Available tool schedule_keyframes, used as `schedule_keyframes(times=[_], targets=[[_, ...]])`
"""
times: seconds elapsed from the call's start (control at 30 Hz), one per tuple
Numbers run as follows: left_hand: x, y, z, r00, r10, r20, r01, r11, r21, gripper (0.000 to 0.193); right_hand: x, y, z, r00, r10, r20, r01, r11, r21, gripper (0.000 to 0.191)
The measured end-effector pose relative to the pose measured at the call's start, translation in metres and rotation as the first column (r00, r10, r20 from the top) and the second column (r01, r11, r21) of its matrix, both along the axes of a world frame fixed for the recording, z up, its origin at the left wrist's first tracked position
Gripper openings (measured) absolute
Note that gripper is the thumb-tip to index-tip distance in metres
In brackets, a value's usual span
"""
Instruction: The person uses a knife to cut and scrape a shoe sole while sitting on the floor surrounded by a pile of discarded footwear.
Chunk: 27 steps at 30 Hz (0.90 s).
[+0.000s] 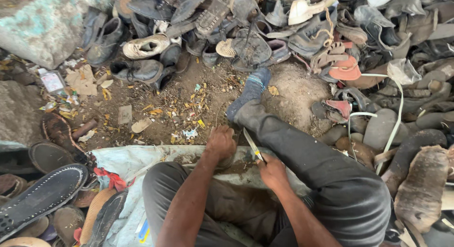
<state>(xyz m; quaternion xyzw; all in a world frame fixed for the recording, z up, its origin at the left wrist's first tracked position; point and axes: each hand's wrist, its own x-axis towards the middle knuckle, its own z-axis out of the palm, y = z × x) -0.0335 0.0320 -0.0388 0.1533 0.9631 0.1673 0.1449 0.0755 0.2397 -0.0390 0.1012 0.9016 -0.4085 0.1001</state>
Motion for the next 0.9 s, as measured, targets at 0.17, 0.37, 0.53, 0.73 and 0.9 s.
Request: schedule_keyframes(times=[0.17, 0.37, 0.53, 0.73, 0.9], targets=[[0.009, 0.0, -0.001, 0.998, -0.019, 0.055, 0.022, 0.998, -0.053, 0.033, -0.004, -0.006, 0.002, 1.0, -0.001, 0.029, 0.001, 1.0, -0.022, 0.029], [-0.001, 0.003, -0.019, 0.996, 0.019, 0.083, -0.019, 1.0, -0.007, 0.032, -0.002, -0.011, 0.003, 0.998, 0.051, 0.032, -0.053, 0.996, 0.078, 0.029], [0.013, 0.007, -0.042, 0.954, 0.225, -0.2, -0.189, 0.964, 0.186, 0.02, 0.002, -0.016, 0.015, 0.997, 0.074, -0.01, -0.073, 0.994, 0.084, 0.034], [0.029, 0.015, -0.054, 0.78, 0.41, -0.472, -0.131, 0.846, 0.517, 0.011, -0.004, -0.028, 0.033, 0.987, 0.14, 0.081, -0.154, 0.964, 0.216, 0.04], [0.029, 0.013, -0.053, 0.738, 0.429, -0.521, -0.068, 0.815, 0.575, 0.01, -0.006, -0.038, 0.05, 0.986, 0.133, 0.103, -0.158, 0.94, 0.301, 0.041]])
